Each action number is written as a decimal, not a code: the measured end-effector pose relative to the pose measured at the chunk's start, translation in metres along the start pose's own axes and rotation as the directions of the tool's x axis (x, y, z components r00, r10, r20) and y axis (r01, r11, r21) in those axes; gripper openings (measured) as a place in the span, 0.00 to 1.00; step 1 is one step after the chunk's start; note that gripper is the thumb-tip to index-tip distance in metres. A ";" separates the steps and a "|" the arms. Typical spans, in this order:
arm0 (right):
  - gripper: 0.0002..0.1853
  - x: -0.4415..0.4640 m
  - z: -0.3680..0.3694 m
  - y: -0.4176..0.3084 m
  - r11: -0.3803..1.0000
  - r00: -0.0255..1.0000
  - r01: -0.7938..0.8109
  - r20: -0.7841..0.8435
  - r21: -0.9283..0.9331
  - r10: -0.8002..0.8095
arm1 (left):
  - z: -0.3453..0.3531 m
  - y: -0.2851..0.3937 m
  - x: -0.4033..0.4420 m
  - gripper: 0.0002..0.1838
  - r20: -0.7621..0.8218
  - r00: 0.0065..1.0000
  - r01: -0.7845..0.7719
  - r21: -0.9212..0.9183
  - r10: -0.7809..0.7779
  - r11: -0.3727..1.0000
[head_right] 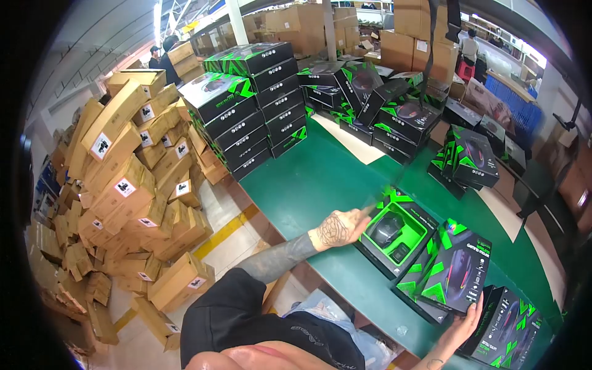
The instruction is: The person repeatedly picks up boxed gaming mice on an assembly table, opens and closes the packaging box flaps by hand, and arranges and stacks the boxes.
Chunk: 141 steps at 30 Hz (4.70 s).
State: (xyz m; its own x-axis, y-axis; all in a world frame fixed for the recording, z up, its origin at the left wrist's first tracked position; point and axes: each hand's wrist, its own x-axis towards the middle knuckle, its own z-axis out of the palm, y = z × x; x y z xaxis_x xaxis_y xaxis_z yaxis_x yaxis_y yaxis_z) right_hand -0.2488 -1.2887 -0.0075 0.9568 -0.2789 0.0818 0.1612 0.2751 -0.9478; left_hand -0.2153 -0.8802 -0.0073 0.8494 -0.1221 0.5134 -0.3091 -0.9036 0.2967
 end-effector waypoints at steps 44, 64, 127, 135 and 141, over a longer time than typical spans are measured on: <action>0.28 -0.015 0.001 0.002 0.685 0.935 -0.354 0.247 0.637 0.253 | 0.026 0.151 0.028 0.47 0.278 0.876 -0.395 -0.055 0.394 0.917; 0.28 -0.024 -0.004 0.009 0.530 0.936 -0.339 0.334 0.778 0.107 | 0.000 0.090 -0.107 0.21 -0.122 0.949 -0.261 0.209 0.290 0.942; 0.31 0.192 -0.199 -0.183 0.265 0.945 0.006 -0.081 -0.964 -0.317 | 0.169 0.141 0.284 0.44 0.221 0.939 0.254 -0.963 -0.264 0.095; 0.34 0.123 -0.304 -0.184 0.190 0.874 -0.326 -0.372 -0.926 -0.312 | 0.226 0.094 0.280 0.29 -0.014 0.981 0.177 -0.330 -0.192 0.927; 0.30 0.084 -0.370 -0.158 0.032 0.703 -0.492 -0.419 -0.870 -0.575 | 0.248 0.074 0.248 0.35 0.014 0.945 -0.309 0.358 0.325 0.881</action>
State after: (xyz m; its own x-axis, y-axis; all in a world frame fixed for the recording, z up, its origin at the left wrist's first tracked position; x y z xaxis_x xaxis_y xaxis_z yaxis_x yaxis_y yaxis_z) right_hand -0.2837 -1.6960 0.0351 0.4781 -0.7397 0.4735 -0.6762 -0.6541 -0.3390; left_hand 0.0785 -1.0792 -0.0576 0.7086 -0.4151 0.5706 -0.3817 -0.9056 -0.1849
